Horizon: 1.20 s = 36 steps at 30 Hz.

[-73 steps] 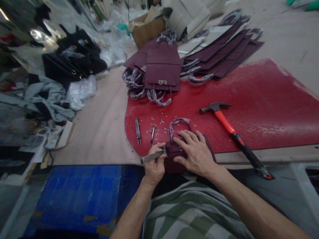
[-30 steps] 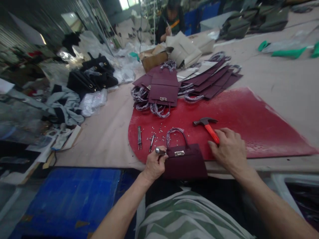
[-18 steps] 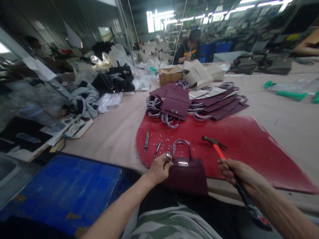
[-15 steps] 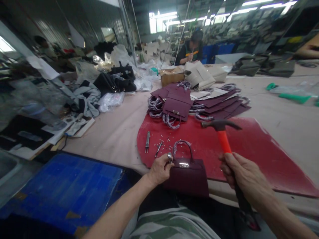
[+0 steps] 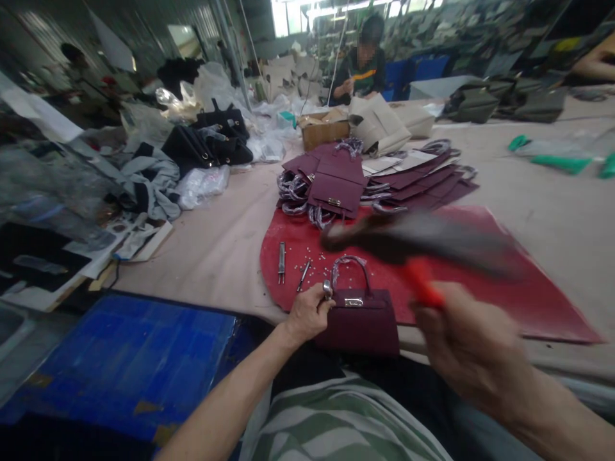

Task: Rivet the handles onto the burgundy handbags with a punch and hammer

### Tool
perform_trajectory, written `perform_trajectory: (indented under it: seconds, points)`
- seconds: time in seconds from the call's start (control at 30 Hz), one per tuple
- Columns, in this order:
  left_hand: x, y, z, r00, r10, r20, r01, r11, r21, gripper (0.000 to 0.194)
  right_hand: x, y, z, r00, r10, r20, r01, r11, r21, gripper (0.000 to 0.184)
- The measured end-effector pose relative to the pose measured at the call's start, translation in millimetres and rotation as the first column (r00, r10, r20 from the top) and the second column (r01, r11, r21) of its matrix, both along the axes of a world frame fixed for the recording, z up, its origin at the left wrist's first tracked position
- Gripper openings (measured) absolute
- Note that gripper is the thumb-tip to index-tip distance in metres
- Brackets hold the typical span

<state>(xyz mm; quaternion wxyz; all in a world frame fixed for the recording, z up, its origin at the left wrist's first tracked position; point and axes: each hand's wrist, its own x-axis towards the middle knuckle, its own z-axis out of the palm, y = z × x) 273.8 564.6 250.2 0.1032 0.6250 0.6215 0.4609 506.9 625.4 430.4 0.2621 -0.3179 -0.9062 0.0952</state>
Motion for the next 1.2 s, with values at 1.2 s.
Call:
perform_trajectory:
  seconds: [1.2]
  points:
    - [-14,-7,2.1,0.999,-0.045,0.028,0.048,0.995,-0.093,0.012,23,39,-163.9,0.975,-0.072,0.212,0.125,0.961,-0.248,0.059]
